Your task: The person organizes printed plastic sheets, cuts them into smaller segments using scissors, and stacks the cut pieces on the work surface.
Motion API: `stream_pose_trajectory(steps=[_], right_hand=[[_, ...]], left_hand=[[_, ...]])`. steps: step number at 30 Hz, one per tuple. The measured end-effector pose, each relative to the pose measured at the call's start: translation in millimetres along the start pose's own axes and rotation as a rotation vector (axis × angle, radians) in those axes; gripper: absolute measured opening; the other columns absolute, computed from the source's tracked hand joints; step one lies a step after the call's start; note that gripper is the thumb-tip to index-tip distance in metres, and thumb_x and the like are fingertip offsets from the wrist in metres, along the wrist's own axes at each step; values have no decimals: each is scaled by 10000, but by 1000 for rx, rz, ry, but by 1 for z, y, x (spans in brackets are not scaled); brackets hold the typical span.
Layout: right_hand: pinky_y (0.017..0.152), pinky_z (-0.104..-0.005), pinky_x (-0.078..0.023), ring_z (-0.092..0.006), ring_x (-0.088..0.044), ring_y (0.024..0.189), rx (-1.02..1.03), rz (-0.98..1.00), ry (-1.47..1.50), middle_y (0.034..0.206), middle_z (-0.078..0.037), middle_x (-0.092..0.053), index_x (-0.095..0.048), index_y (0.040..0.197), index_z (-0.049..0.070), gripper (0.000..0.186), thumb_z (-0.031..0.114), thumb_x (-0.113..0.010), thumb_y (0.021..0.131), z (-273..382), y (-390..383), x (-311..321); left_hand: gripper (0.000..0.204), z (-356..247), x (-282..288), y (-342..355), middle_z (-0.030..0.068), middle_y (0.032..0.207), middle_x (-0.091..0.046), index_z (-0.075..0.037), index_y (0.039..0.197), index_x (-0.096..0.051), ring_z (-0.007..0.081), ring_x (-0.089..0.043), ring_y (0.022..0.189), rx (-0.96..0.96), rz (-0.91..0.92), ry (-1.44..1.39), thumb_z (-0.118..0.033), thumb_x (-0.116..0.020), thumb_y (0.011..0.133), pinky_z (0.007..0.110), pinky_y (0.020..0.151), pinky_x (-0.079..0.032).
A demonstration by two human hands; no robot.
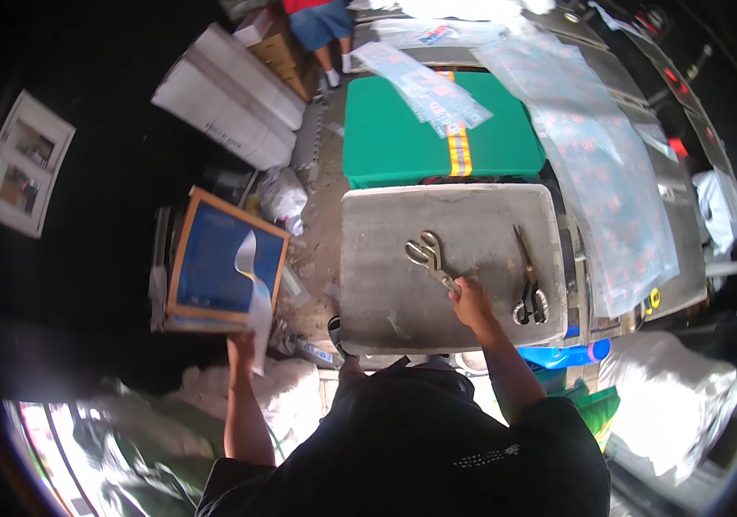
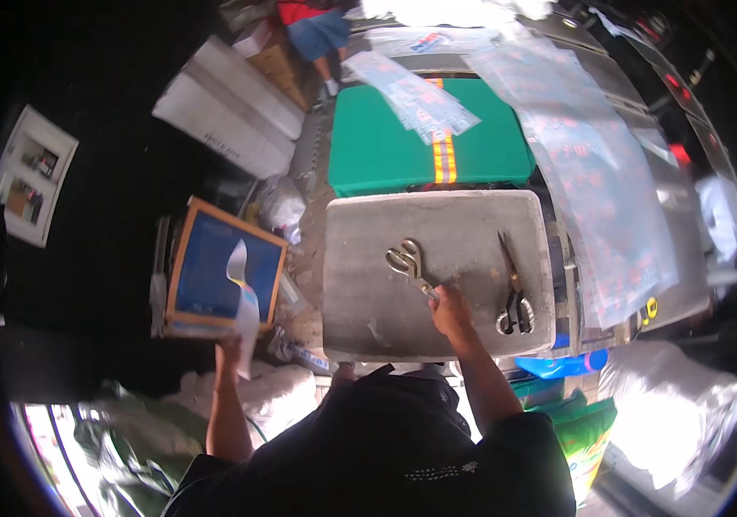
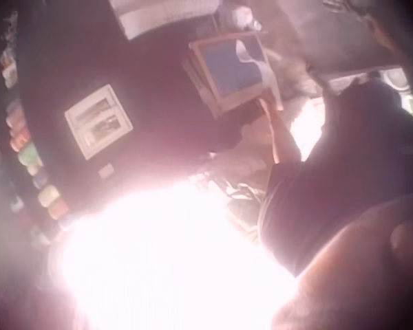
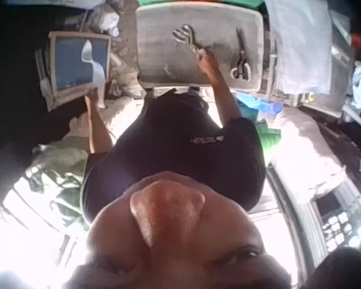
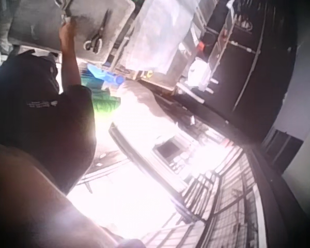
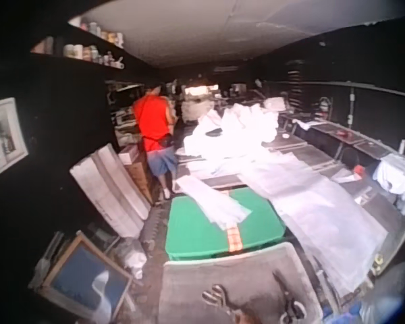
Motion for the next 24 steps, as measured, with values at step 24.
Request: stream_pose_trajectory(steps=[24], right_hand=[[767,-483,-446,-329,-584,891,-640,-673,-609,984,-110,-605,-624,923,91,235,220,-647,727,55,-5,21]], left_hand=[[495,93,-91,272,227,948,-657,-5,875,-678,395,-618,921,-307,868,475,-487,-664,761,462,800,-478]])
Point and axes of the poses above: each hand's wrist, its own y-axis towards the middle knuckle, its own x-axis out of the back of the hand, z = x × y, the point moved 8 cm from there along y, towards the middle knuckle
